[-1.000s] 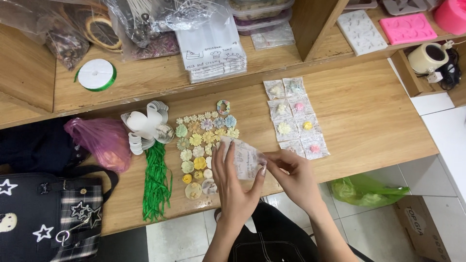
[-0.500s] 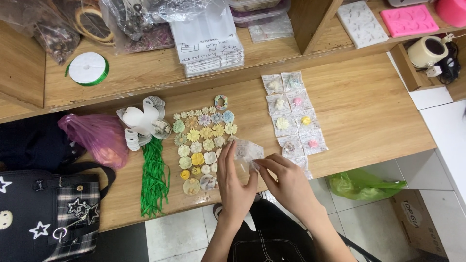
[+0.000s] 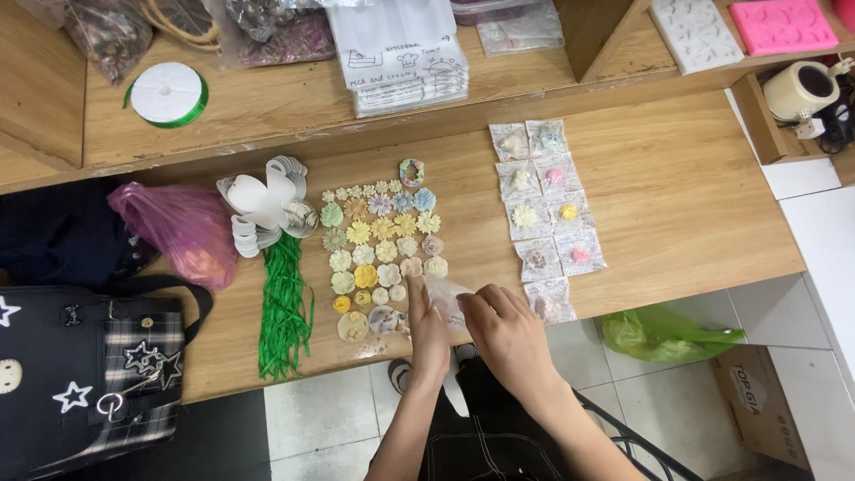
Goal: Sorting small wax floral decorations and placing them into individual plastic bags.
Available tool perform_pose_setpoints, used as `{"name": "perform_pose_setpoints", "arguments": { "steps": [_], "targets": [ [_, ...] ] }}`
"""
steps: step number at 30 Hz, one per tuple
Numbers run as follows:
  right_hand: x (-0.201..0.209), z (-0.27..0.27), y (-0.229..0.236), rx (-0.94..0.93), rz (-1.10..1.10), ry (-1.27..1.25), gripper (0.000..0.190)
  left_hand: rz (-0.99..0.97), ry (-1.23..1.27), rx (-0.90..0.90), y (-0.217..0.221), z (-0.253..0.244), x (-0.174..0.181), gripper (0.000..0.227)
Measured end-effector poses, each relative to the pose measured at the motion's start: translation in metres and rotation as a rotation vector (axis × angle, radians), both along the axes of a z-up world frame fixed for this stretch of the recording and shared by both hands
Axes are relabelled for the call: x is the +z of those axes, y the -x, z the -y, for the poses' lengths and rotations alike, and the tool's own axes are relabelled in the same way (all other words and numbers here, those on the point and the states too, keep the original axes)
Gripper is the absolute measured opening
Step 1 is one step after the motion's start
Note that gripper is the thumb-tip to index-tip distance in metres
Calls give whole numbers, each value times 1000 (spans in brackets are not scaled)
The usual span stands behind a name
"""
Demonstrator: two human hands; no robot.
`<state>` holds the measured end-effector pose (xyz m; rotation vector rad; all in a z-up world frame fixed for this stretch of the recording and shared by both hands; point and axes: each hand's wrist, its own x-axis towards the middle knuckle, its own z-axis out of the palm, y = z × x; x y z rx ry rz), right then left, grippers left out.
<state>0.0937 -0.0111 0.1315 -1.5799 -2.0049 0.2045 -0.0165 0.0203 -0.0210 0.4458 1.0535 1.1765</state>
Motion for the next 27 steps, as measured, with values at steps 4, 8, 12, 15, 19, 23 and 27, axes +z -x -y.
{"name": "perform_pose_setpoints", "arguments": {
  "steps": [4,8,12,15,19,23,27],
  "targets": [
    [0,1,13,-58,11,19,25,-425,-336,-98,8,3,72,89],
    [-13,2,26,-108,5,14,28,-723,-436,-106,16,8,66,86],
    [-39,7,33,-125,9,132,18,-816,-318,-165,25,15,74,92],
    [-70,8,33,-123,-9,212,16,-803,-188,-240,36,19,77,96],
    [-75,2,43,-149,-61,347,20,-831,-139,-243,48,32,48,100],
    [-97,4,49,-130,-133,528,36,-908,-128,-177,51,43,12,100],
    [-131,5,46,-62,-119,543,36,-886,-113,-163,61,42,30,106]
  ]
}}
